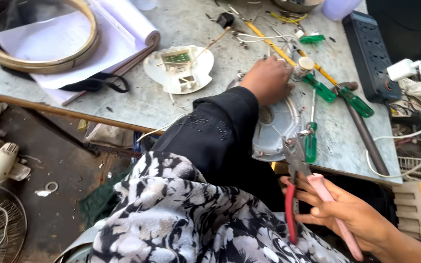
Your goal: The person uses a screwdriver and pliers to disassemble and manipulate the internal wiring and components of a ceiling fan motor housing on a workbench.
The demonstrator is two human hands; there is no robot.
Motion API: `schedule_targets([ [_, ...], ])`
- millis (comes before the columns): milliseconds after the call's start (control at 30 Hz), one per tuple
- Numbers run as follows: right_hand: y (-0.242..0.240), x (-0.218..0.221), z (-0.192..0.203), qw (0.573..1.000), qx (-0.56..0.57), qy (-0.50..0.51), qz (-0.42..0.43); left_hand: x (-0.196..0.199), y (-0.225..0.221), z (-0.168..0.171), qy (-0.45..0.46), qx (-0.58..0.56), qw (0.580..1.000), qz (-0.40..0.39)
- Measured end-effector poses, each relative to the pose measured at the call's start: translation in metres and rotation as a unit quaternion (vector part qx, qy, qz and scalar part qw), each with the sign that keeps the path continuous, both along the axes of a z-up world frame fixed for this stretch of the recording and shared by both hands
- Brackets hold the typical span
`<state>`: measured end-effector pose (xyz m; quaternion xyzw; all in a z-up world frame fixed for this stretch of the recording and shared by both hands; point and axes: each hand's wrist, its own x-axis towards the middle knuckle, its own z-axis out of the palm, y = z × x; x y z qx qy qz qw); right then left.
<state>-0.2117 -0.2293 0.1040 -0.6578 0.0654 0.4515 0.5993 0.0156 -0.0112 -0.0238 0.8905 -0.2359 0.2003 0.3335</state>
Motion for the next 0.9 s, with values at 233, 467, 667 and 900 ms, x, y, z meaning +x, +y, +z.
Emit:
schedule_targets([
  [233, 0.007, 0.0, -0.003, 0.996, -0.058, 0.036, -0.06, 0.0, 0.007, 0.001, 0.004, 0.033, 0.999, -0.009],
  [467, 0.002, 0.003, -0.001, 0.993, -0.106, 0.031, -0.04, -0.001, 0.007, -0.005, -0.057, 0.036, 0.998, 0.015],
  [667, 0.003, 0.012, -0.017, 0.996, -0.074, 0.038, -0.034, -0.002, 0.006, -0.004, -0.056, 0.049, 0.997, 0.014],
  [900, -0.006, 0.014, -0.031, 0.993, 0.092, 0.065, -0.024, 0.001, 0.003, -0.007, -0.085, 0.083, 0.993, 0.022],
])
